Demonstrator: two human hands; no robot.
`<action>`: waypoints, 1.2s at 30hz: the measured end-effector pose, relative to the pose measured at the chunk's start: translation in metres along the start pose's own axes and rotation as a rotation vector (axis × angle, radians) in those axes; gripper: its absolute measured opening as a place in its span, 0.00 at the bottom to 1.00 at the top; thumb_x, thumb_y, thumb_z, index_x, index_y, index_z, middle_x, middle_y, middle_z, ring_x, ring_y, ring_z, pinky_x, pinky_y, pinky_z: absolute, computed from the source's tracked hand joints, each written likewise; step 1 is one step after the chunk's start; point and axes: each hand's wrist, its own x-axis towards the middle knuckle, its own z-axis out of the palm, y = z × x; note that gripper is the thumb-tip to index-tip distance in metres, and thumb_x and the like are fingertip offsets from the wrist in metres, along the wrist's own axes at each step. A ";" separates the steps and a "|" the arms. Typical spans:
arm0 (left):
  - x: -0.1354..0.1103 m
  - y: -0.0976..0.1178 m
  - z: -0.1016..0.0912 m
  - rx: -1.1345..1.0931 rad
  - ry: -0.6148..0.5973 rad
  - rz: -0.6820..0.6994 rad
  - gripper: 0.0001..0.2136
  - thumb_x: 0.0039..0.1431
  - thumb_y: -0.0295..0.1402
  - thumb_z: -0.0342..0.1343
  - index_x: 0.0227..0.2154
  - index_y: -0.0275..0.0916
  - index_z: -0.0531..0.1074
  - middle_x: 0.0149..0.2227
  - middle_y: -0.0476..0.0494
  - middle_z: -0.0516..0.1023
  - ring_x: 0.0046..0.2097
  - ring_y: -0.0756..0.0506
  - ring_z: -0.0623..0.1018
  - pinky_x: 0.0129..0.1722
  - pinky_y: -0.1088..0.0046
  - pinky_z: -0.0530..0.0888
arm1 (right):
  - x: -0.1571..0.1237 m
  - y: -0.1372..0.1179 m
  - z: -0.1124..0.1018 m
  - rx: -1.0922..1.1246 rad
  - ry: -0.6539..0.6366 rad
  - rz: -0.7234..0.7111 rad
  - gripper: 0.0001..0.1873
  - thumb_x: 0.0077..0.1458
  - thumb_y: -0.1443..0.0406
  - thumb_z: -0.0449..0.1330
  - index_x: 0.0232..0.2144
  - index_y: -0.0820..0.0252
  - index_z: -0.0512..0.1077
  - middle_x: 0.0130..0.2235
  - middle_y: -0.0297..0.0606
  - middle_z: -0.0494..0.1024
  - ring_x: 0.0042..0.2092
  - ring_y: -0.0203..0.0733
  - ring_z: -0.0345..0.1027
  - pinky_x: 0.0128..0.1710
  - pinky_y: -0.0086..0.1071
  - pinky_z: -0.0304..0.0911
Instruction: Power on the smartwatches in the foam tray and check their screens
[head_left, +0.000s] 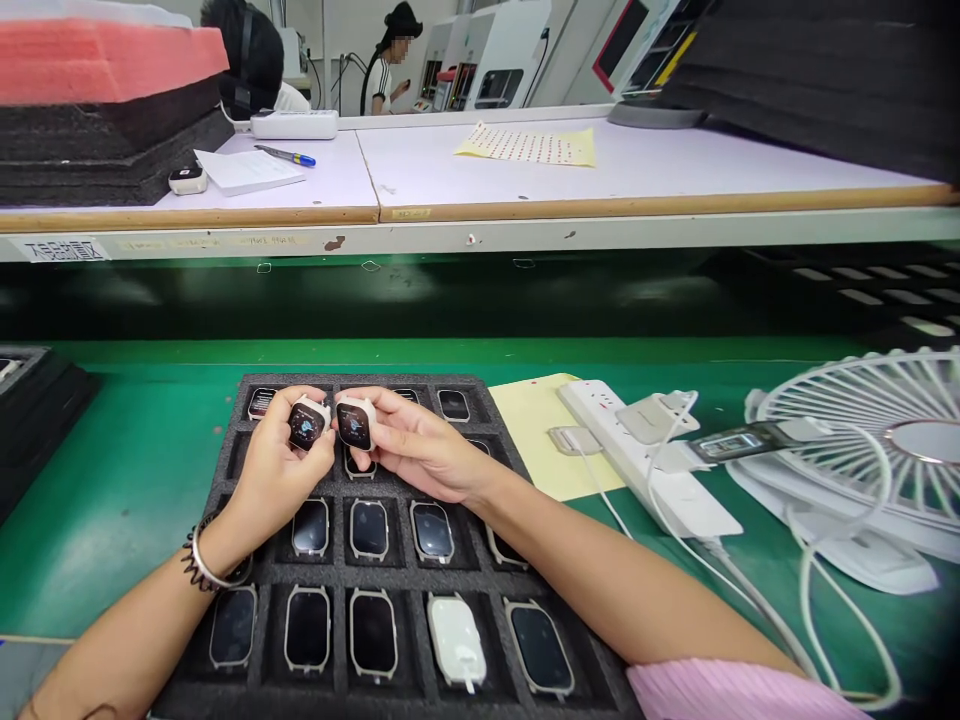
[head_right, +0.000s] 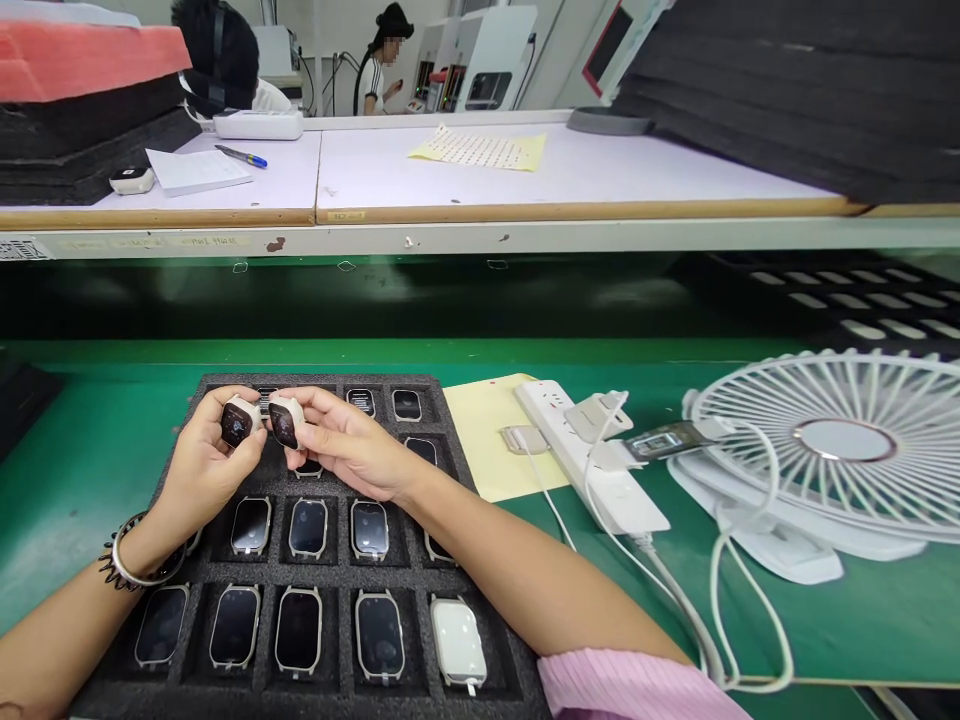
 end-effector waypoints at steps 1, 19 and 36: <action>0.000 0.000 0.000 0.011 0.000 0.005 0.13 0.55 0.31 0.56 0.44 0.40 0.67 0.35 0.49 0.74 0.35 0.49 0.74 0.34 0.74 0.70 | 0.000 0.000 0.000 -0.004 0.001 0.004 0.22 0.52 0.61 0.72 0.48 0.55 0.73 0.41 0.33 0.72 0.34 0.33 0.68 0.37 0.29 0.67; 0.007 0.000 0.001 -0.317 0.039 -0.234 0.23 0.50 0.36 0.63 0.49 0.37 0.68 0.38 0.47 0.75 0.35 0.49 0.74 0.33 0.73 0.71 | 0.003 0.002 -0.005 0.000 0.145 0.071 0.25 0.55 0.58 0.69 0.53 0.57 0.72 0.40 0.38 0.77 0.35 0.37 0.71 0.36 0.32 0.66; 0.009 -0.003 -0.003 -0.659 -0.063 -0.427 0.24 0.49 0.35 0.65 0.50 0.39 0.68 0.39 0.47 0.78 0.30 0.48 0.81 0.34 0.71 0.79 | 0.008 0.003 -0.011 -0.064 0.263 0.026 0.22 0.48 0.63 0.71 0.45 0.57 0.72 0.42 0.37 0.79 0.29 0.34 0.72 0.36 0.32 0.64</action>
